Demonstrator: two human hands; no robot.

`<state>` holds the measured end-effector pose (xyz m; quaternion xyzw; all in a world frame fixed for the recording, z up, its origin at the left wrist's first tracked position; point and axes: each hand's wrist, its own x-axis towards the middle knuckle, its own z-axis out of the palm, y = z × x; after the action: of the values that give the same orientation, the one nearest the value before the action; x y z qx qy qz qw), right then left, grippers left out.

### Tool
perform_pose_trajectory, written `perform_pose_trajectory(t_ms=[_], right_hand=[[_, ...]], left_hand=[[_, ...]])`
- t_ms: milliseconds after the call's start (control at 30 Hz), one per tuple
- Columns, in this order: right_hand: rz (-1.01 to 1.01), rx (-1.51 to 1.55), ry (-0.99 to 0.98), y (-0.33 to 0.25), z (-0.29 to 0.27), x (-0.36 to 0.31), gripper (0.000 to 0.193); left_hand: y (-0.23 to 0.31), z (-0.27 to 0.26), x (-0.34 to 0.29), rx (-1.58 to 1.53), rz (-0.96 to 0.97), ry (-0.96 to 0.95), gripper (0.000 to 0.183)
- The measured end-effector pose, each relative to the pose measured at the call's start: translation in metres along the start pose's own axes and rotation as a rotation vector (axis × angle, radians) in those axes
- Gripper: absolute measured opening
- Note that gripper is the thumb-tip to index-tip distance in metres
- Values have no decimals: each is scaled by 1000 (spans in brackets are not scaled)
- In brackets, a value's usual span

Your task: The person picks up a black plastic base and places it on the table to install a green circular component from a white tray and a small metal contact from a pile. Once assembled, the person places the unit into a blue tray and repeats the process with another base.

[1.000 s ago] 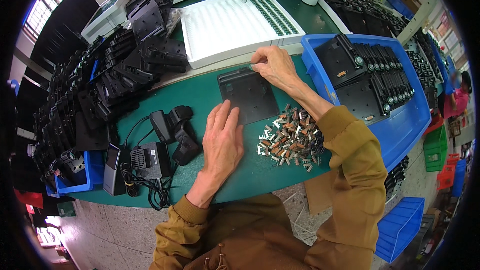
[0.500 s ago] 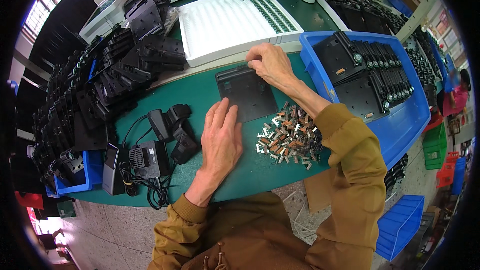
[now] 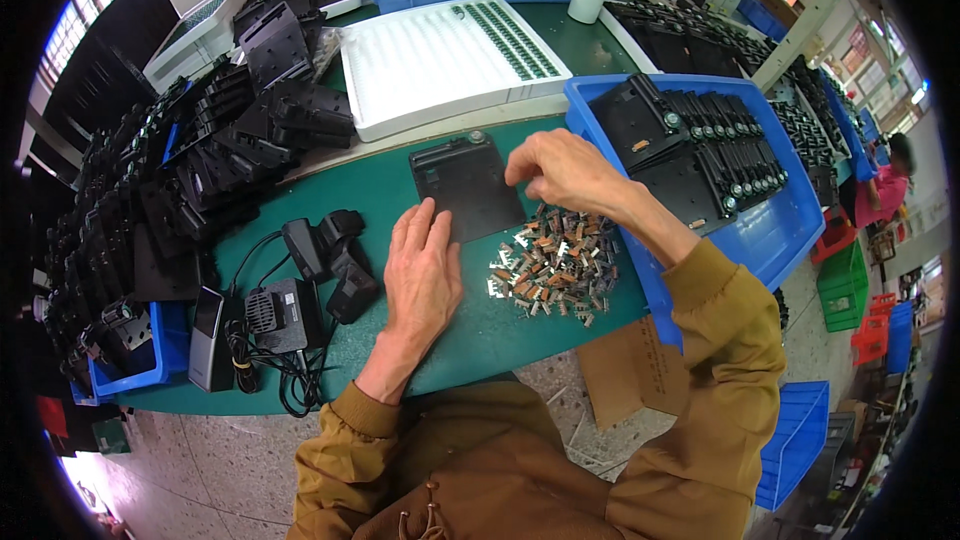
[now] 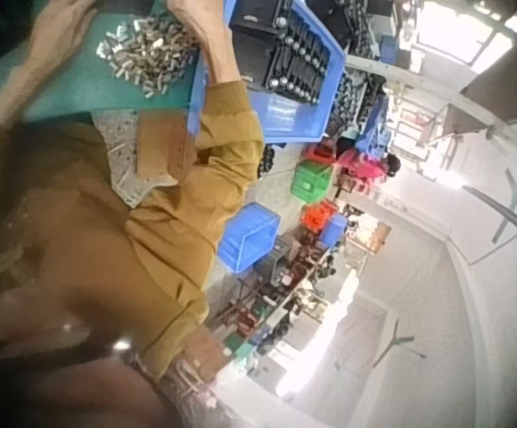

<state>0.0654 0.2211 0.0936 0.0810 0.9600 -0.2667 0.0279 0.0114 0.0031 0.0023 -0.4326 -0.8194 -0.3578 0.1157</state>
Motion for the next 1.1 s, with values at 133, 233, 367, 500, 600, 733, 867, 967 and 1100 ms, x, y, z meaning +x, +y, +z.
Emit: perform_pose_trajectory(t_ms=[133,233,367,500,600,733,867,967,1100], right_hand=[[26,-139,10,12,11,-20,25],[-5,-192,48,19,20,-20,23],[17,-161,23,23,22,-18,18],[32,-8,76,22,18,-18,11],[52,157,85,19,17,-15,10],[-21,268,118,24,21,-9,19],[20,288,148,12,20,-1,19],[36,314,157,10,22,3,20],[45,244,162,9,25,8,20]], left_hand=[[1,1,1,14,10,-3,37],[2,2,1,22,8,-6,37],[1,1,1,17,-2,-9,37],[3,1,1,20,-2,-9,37],[2,1,1,16,0,-4,37],[2,0,1,14,15,-15,37],[1,1,0,17,16,-11,37],[1,2,0,13,12,-3,37],[2,2,0,26,9,10,37]])
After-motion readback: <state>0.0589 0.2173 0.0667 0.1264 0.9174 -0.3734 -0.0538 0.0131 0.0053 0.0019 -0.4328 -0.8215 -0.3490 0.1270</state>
